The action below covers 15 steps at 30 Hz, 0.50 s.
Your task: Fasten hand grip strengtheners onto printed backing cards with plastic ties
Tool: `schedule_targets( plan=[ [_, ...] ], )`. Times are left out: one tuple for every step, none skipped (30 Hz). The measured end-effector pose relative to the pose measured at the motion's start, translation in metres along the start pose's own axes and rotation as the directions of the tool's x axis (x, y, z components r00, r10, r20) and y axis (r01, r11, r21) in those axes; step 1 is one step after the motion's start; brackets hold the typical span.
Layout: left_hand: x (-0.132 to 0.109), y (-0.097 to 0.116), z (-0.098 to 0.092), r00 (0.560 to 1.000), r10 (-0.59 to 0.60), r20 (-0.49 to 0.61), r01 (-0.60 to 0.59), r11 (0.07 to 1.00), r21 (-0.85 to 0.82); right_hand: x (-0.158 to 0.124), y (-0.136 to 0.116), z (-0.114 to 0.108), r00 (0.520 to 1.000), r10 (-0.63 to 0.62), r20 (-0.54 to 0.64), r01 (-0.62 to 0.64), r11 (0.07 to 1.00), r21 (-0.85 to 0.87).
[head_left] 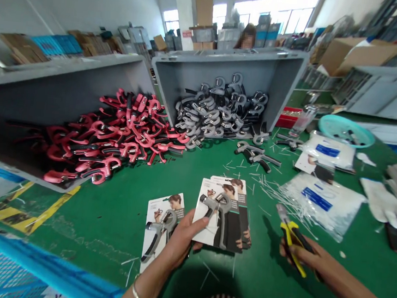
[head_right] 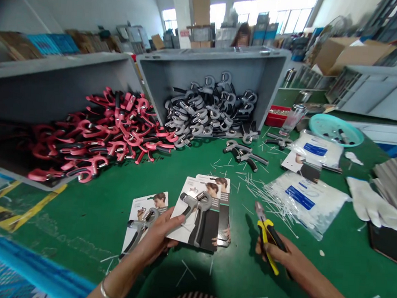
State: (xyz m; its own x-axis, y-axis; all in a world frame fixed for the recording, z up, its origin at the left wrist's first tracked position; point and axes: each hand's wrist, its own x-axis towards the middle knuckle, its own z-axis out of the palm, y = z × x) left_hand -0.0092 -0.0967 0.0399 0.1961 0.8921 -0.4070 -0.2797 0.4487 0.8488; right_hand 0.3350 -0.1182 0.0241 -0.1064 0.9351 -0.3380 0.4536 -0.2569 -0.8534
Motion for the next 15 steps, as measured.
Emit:
schedule_targets(
  plan=[
    [-0.001,-0.002,0.0,1.0,0.019,-0.023,-0.018,0.999,0.045,-0.005,-0.01,0.007,0.997,0.0,0.081,-0.012,0.989,0.148],
    [-0.001,-0.003,0.0,0.999,0.033,-0.034,-0.029,0.995,0.093,-0.008,-0.019,0.014,0.987,-0.015,0.161,-0.021,0.974,0.224],
    [-0.002,-0.006,0.0,0.998,0.043,-0.037,-0.038,0.99,0.136,-0.009,-0.027,0.02,0.975,-0.039,0.219,-0.01,0.976,0.218],
    [-0.003,-0.008,0.0,0.998,0.053,-0.037,-0.046,0.985,0.169,-0.008,-0.035,0.026,0.973,-0.07,0.222,0.041,0.99,0.135],
    [-0.004,-0.01,0.001,0.997,0.063,-0.038,-0.055,0.98,0.192,-0.005,-0.042,0.031,0.973,-0.122,0.198,0.126,0.992,-0.009],
    [-0.005,-0.011,0.001,0.997,0.072,-0.042,-0.062,0.977,0.204,-0.001,-0.047,0.035,0.964,-0.198,0.176,0.231,0.954,-0.191],
    [-0.005,-0.012,0.002,0.996,0.079,-0.047,-0.068,0.976,0.208,0.005,-0.051,0.039,0.943,-0.289,0.165,0.332,0.863,-0.381],
    [-0.006,-0.013,0.003,0.995,0.085,-0.052,-0.073,0.976,0.205,0.011,-0.054,0.041,0.911,-0.374,0.172,0.404,0.73,-0.552],
    [-0.007,-0.013,0.003,0.995,0.088,-0.055,-0.075,0.977,0.199,0.018,-0.055,0.044,0.879,-0.437,0.192,0.438,0.579,-0.688],
    [-0.008,-0.013,0.003,0.995,0.089,-0.056,-0.076,0.978,0.194,0.024,-0.055,0.046,0.853,-0.475,0.215,0.44,0.434,-0.787],
    [-0.008,-0.013,0.004,0.995,0.088,-0.056,-0.076,0.978,0.193,0.029,-0.055,0.048,0.835,-0.498,0.232,0.421,0.309,-0.853],
    [-0.009,-0.013,0.004,0.995,0.085,-0.056,-0.073,0.978,0.197,0.034,-0.055,0.05,0.823,-0.517,0.236,0.39,0.213,-0.896],
    [-0.009,-0.012,0.003,0.995,0.081,-0.059,-0.068,0.977,0.202,0.037,-0.054,0.052,0.813,-0.534,0.231,0.358,0.146,-0.922],
    [-0.01,-0.012,0.003,0.995,0.074,-0.063,-0.059,0.976,0.208,0.04,-0.054,0.054,0.804,-0.55,0.226,0.332,0.1,-0.938],
    [-0.01,-0.011,0.002,0.996,0.064,-0.067,-0.048,0.975,0.216,0.041,-0.054,0.056,0.794,-0.566,0.222,0.316,0.073,-0.946]
  ],
)
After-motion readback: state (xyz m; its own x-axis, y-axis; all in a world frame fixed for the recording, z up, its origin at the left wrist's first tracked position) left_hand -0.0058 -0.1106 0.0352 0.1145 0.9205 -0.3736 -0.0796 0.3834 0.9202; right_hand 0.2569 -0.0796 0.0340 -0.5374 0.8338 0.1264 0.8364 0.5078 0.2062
